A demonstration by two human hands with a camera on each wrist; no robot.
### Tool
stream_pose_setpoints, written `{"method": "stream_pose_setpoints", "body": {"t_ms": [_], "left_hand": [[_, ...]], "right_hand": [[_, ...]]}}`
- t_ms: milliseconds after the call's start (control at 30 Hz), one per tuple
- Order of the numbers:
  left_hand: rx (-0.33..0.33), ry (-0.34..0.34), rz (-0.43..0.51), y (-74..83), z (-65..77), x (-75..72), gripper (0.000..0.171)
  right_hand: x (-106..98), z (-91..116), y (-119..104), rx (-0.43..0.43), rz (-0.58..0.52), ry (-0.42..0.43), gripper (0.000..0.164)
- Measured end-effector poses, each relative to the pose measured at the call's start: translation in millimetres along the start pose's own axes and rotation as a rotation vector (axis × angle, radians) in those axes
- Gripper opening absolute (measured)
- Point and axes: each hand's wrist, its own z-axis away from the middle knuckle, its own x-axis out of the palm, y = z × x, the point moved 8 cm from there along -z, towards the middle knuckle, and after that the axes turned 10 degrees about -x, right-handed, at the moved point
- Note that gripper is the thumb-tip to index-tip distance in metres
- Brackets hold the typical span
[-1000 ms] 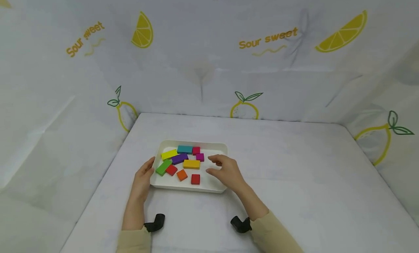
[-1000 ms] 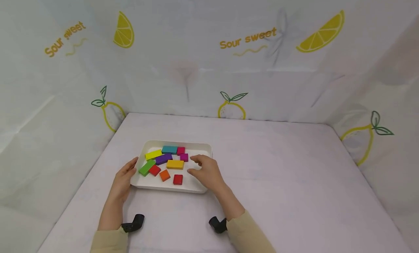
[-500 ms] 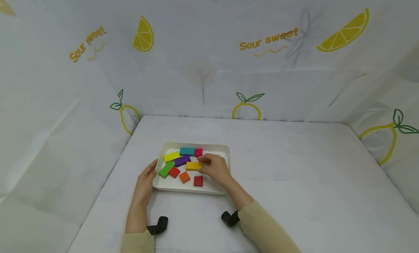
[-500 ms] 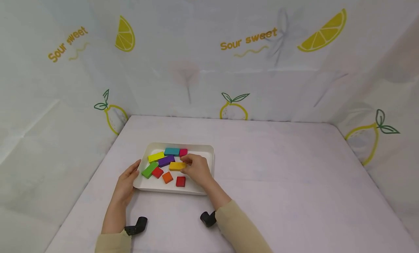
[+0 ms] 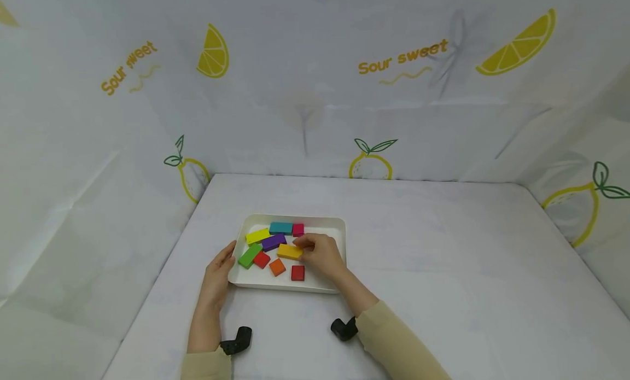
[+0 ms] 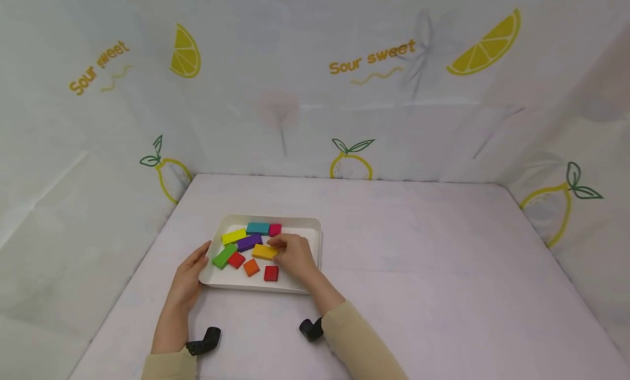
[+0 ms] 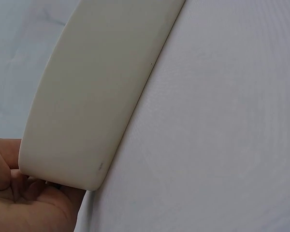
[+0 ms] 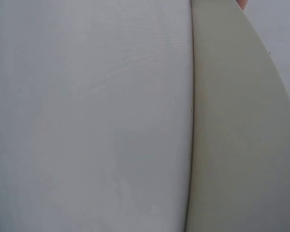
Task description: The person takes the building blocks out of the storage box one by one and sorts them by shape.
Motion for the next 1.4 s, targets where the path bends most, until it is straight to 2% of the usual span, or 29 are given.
{"method": "stream_pose_setpoints", "body": {"t_ms": [400, 633, 900, 1100, 1267, 1400], "left_hand": [[-0.013, -0.013, 0.01, -1.8, 0.3, -0.2, 0.049], [-0.025, -0.026, 0.02, -4.0, 1.4, -0.5, 0.05], [-0.027, -0.032, 0.018, -1.9, 0.3, 1.4, 0.05], [-0.023, -0.035, 0.017, -1.7, 0.7, 1.0, 0.05], [-0.017, -0.034, 0.001, -1.2, 1.4, 1.3, 0.05], [-0.021, -0.033, -0.004, -1.0, 1.8, 2.3, 0.05]], "right_hand": [[7.9, -0.7, 4.2, 0.029, 0.021, -0.04, 0.031], [11.3, 0.2, 0.8, 0.001, 0.055, -0.082, 0.034], [8.0, 0.5, -1.9, -0.021, 0.082, -0.082, 0.034], [-3.8, 2.5, -0.1, 0.005, 0.064, -0.068, 0.036], [-23.7, 2.9, -3.0, -0.063, 0.056, -0.044, 0.034], [-49.3, 1.2, -3.7, -0.094, 0.055, 0.021, 0.036]]}}
